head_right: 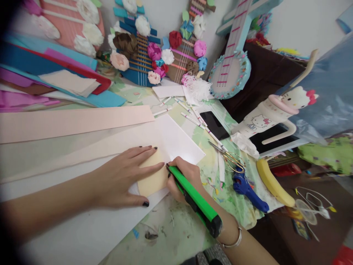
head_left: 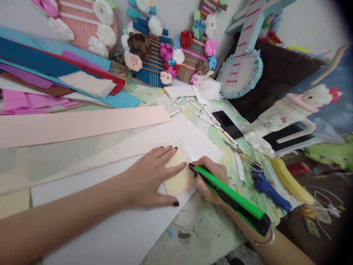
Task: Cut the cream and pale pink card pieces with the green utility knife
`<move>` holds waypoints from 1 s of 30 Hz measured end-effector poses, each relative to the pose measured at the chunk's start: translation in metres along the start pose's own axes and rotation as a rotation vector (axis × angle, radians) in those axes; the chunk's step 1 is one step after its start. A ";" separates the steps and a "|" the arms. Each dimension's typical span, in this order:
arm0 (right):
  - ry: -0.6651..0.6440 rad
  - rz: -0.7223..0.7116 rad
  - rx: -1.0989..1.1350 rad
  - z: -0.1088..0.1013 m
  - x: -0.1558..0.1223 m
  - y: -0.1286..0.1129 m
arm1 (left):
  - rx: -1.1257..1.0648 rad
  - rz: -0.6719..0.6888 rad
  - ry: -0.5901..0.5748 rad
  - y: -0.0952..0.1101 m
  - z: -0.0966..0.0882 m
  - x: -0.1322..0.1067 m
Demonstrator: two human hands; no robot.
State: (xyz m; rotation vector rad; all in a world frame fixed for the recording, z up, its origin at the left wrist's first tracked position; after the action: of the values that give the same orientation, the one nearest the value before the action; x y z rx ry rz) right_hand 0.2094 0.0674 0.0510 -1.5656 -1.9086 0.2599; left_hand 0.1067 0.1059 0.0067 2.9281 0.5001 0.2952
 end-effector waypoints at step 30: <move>0.068 -0.099 0.012 0.000 -0.005 0.001 | -0.029 -0.008 0.003 -0.001 -0.001 0.000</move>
State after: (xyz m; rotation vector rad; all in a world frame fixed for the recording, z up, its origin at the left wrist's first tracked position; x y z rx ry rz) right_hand 0.2102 0.0629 0.0489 -1.4492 -1.9213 0.1729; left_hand 0.1062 0.1067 0.0078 2.8974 0.5042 0.3034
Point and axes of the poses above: each hand's wrist, its own x-axis towards the middle knuckle, its own z-axis out of the palm, y = z × x, the point moved 10 cm from there along x, towards the middle knuckle, and after that the axes turned 3 degrees about x, right-handed, at the moved point
